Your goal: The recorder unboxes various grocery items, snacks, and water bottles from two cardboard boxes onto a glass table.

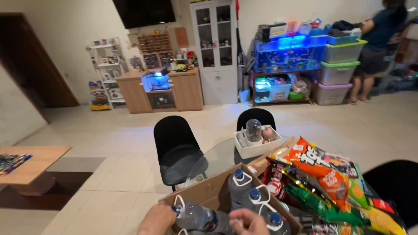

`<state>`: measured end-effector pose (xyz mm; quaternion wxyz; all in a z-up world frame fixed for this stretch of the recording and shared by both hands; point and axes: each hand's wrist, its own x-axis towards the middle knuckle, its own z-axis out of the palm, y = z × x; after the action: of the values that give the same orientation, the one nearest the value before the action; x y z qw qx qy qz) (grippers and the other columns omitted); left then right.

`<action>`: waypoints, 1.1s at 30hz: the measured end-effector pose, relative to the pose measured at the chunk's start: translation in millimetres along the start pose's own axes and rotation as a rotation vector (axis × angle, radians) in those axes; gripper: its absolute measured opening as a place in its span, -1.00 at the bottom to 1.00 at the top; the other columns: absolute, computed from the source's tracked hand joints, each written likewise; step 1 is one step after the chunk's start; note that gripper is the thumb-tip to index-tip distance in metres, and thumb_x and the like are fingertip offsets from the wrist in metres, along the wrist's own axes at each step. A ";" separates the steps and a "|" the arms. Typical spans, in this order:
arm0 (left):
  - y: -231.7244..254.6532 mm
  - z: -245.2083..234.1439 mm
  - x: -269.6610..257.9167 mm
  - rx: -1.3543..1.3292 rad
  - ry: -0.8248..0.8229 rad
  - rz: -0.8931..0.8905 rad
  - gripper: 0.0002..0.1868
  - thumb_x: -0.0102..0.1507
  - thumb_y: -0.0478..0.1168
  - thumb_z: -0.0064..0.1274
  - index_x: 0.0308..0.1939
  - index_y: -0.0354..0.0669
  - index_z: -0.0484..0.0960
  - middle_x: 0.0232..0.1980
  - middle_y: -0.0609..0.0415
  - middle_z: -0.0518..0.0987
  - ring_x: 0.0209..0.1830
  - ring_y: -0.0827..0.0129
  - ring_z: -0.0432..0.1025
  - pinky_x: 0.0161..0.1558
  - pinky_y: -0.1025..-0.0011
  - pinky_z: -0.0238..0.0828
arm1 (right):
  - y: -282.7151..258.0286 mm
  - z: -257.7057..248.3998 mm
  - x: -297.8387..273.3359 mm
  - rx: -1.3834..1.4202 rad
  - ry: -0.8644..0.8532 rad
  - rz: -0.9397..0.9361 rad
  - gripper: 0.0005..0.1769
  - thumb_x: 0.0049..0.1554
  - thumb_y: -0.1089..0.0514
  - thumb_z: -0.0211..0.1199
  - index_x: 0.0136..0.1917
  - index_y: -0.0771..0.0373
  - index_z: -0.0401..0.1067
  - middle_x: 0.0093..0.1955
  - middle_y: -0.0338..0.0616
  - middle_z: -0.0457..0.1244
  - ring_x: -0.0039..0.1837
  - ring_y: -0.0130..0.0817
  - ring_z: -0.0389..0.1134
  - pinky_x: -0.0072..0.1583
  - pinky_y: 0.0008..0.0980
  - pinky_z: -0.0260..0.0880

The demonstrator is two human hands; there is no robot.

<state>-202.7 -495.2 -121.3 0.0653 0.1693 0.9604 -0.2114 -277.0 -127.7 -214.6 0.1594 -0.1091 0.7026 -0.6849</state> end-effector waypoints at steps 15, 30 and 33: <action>102.8 -188.8 -9.0 -0.854 -0.388 -0.157 0.38 0.09 0.01 0.34 0.61 -0.11 -0.48 0.68 -0.33 -0.29 0.54 -0.18 0.08 0.48 0.22 0.15 | -442.4 -85.1 -153.4 0.139 0.307 -0.356 -0.64 0.13 0.36 0.22 0.20 0.22 0.48 -0.24 -0.29 0.32 -0.30 -0.60 0.24 -0.26 -0.58 0.22; 97.9 -176.6 -20.5 -0.414 -0.724 -0.199 0.69 -0.06 0.12 0.53 0.60 0.04 -0.70 0.41 -0.02 0.44 0.42 0.11 0.38 0.40 0.28 0.33 | -375.7 -169.3 -170.2 -0.136 0.271 -0.126 -0.62 0.01 0.43 0.26 0.13 0.32 0.43 -0.32 -0.23 0.29 -0.31 -0.58 0.24 -0.23 -0.54 0.20; 96.1 -150.7 -18.7 -0.379 -0.685 -0.176 0.53 -0.04 0.11 0.54 0.61 0.08 -0.43 0.36 0.04 0.46 0.39 0.16 0.38 0.38 0.26 0.34 | -331.5 -178.0 -159.6 -0.294 0.227 0.030 -0.68 0.00 0.37 0.34 0.07 0.32 0.49 -0.42 -0.27 0.24 -0.36 -0.57 0.17 -0.28 -0.48 0.14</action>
<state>-159.4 -354.3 -18.6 0.3933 -0.0088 0.9159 -0.0794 -217.3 84.1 129.8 0.0713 -0.0428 0.8100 -0.5805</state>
